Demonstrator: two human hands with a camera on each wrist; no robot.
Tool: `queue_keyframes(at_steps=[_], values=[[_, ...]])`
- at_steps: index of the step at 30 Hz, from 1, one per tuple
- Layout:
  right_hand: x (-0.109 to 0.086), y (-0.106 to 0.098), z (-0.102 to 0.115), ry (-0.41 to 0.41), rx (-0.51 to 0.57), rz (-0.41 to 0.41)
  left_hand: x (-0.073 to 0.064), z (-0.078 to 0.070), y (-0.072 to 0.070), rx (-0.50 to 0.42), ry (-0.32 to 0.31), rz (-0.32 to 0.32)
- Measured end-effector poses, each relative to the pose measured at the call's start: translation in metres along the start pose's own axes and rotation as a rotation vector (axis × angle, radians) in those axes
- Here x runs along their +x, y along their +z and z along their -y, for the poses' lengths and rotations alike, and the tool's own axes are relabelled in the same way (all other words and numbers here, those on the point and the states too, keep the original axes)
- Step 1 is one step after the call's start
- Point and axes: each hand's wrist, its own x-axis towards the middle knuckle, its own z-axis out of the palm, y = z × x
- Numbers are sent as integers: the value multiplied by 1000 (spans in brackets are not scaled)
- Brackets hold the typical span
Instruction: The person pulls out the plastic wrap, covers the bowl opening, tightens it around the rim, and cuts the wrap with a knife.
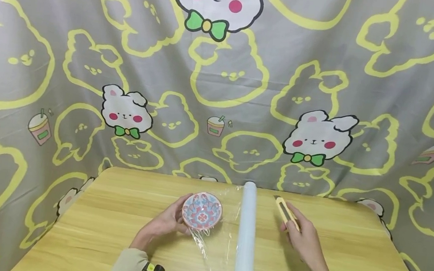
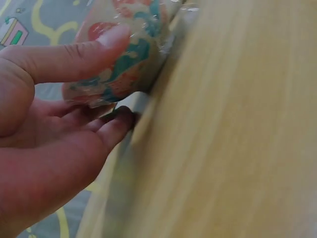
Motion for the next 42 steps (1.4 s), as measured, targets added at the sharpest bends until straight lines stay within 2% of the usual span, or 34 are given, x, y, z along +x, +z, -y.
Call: queue_keyframes(at_steps=[4, 7, 12, 21, 28, 36, 42], values=[[-2, 6, -18, 40, 61, -7, 0, 1, 4, 6, 16, -54], [-6, 8, -24, 103, 113, 8, 0, 1, 6, 17, 14, -81], [-13, 10, -31, 257, 209, 51, 0, 5, 9, 13, -8, -80], [-15, 3, -36, 379, 323, 133, -5, 12, 4, -18, -31, -104], [-13, 1, -39, 384, 352, 169, -8, 13, 2, -20, -15, -110], [-14, -4, -43, 375, 382, 165, -6, 14, 2, -29, -29, -118], [-14, -9, -45, 354, 357, 197, -3, 10, 4, -20, -35, -121]])
